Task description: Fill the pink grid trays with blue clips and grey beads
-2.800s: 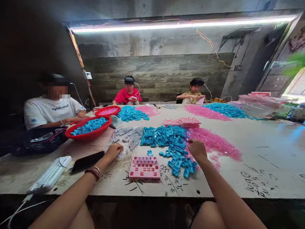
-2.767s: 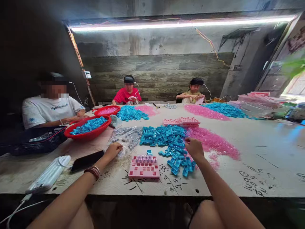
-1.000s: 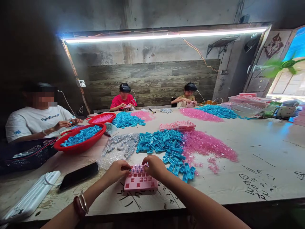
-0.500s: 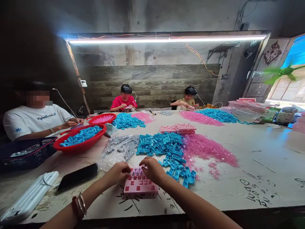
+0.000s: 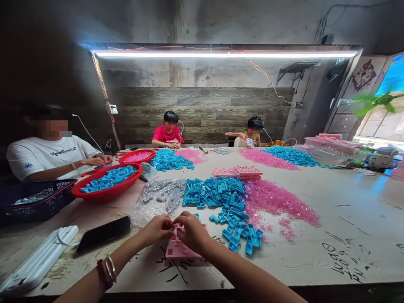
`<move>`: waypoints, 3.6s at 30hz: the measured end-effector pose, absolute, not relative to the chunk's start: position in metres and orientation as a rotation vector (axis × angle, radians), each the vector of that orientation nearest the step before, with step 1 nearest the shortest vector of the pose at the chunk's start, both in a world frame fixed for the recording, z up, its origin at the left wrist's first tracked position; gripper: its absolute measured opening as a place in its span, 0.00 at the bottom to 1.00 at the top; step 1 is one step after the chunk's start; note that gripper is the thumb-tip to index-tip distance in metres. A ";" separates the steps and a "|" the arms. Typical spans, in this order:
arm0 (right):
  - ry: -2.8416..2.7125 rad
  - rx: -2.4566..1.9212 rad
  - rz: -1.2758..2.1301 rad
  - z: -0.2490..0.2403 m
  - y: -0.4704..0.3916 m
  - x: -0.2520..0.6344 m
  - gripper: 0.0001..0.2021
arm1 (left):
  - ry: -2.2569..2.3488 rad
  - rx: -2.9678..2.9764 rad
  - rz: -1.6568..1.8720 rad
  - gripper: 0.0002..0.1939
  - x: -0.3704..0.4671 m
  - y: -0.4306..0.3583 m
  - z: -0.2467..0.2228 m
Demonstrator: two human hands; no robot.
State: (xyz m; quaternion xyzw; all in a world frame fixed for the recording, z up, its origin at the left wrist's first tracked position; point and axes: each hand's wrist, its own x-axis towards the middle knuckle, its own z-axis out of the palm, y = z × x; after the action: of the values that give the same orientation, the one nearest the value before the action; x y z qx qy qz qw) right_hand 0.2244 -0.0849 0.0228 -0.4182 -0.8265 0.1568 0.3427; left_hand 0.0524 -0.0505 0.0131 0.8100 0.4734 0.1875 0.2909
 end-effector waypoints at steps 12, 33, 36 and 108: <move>-2.246 -1.079 0.291 0.012 -0.079 0.215 0.08 | 1.211 2.147 0.488 0.06 0.049 -0.052 0.018; -2.192 -1.118 0.397 0.012 -0.075 0.218 0.07 | 1.184 2.033 0.513 0.13 0.044 -0.051 0.021; -2.174 -1.133 0.427 0.010 -0.071 0.219 0.05 | 1.171 2.021 0.500 0.14 0.044 -0.052 0.022; -2.310 -1.131 0.319 0.008 -0.069 0.221 0.05 | 1.227 2.281 0.344 0.12 0.051 -0.053 0.029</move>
State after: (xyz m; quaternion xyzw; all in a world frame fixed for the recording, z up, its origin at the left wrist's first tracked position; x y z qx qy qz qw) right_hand 0.2215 -0.0689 0.0081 -0.4200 -0.8579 0.1183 0.2713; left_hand 0.0508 -0.0531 0.0295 0.8426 0.4533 0.1272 0.2614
